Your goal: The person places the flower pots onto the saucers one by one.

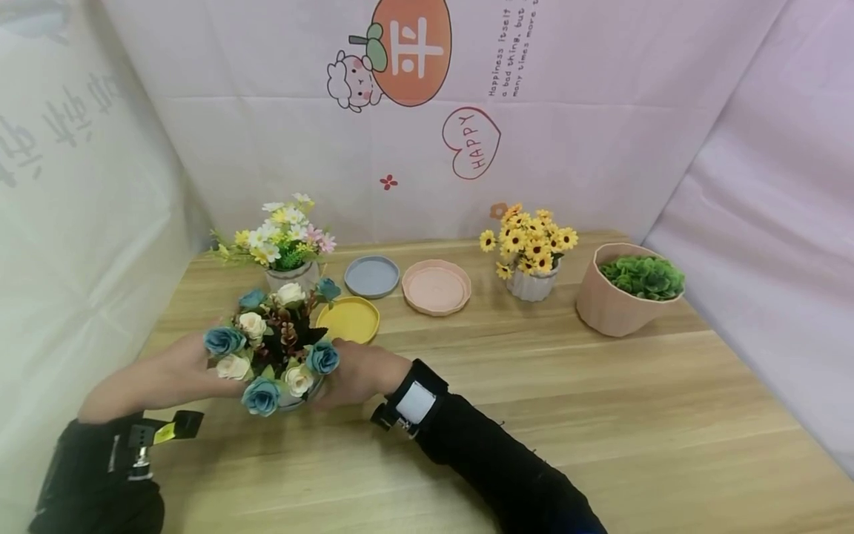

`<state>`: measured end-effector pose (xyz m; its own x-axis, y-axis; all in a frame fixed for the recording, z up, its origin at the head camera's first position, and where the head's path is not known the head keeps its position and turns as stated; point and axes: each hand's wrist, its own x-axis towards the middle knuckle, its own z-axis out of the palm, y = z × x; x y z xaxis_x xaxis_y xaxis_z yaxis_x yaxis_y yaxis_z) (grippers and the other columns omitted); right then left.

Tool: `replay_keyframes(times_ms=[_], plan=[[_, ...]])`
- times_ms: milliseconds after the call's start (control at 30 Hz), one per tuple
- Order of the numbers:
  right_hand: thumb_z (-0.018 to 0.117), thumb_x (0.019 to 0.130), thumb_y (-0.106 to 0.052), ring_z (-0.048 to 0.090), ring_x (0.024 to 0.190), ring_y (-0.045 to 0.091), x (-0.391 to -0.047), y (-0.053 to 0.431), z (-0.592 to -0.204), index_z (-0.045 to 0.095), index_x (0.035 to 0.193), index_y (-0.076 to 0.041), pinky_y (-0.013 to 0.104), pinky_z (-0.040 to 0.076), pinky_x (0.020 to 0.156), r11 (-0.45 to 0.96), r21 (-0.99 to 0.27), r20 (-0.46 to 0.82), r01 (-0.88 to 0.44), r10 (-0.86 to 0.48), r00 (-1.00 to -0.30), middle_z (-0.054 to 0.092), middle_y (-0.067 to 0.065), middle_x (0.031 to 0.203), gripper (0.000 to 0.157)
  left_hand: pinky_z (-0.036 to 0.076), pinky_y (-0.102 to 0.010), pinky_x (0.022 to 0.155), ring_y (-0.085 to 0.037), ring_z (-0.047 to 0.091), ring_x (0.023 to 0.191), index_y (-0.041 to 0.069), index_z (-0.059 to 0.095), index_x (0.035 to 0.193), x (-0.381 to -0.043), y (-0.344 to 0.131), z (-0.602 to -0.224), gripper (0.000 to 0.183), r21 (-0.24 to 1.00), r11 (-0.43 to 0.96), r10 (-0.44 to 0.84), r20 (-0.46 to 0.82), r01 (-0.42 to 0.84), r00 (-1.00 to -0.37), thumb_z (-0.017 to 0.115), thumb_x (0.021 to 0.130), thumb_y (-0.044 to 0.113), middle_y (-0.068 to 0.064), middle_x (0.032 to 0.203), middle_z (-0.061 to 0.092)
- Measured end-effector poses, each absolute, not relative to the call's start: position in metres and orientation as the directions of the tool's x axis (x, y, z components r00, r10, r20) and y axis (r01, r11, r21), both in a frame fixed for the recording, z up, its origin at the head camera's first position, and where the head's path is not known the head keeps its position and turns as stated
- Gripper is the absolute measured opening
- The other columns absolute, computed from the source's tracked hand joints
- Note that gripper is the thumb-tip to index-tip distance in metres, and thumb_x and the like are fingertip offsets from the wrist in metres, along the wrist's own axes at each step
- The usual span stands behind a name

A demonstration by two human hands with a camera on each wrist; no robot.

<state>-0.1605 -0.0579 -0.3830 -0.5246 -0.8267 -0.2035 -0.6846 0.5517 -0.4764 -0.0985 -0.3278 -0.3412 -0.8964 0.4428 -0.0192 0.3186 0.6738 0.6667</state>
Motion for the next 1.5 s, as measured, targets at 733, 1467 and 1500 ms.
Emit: replay_keyframes(times_ms=[733,1467,1500], plan=[[0.076,0.096,-0.048,0.034,0.160,0.024,-0.166,-0.028,-0.339,0.015,0.171,-0.014,0.039,0.034,0.131,0.669,-0.484,-0.368,-0.564,-0.740,-0.563,0.034,0.010,0.173,0.103,0.030,-0.085,0.109,-0.060,0.031,0.149,0.027,0.001,0.171,-0.084,-0.316,-0.316,0.127,0.648,0.674,0.373,0.115,0.355,-0.920,0.092,0.082,0.026,-0.029,0.172,0.021],[0.076,0.097,-0.047,0.026,0.163,0.023,-0.163,0.021,-0.293,0.019,0.170,-0.019,0.044,0.030,0.132,0.609,-0.557,-0.188,-0.565,-0.754,-0.629,0.027,0.005,0.176,0.096,0.019,-0.008,0.122,-0.008,0.026,0.158,0.023,0.018,0.171,-0.056,-0.263,-0.293,0.134,0.451,0.658,0.414,0.453,0.604,-0.790,0.102,0.066,0.025,-0.007,0.174,0.026],[0.076,0.097,-0.047,0.025,0.163,0.023,-0.163,0.023,-0.291,0.020,0.170,-0.020,0.044,0.029,0.132,0.606,-0.557,-0.167,-0.568,-0.751,-0.639,0.028,0.005,0.175,0.096,0.019,-0.008,0.123,-0.009,0.026,0.158,0.022,0.017,0.171,-0.055,-0.259,-0.293,0.135,0.448,0.653,0.416,0.462,0.611,-0.783,0.102,0.065,0.024,-0.007,0.175,0.026]])
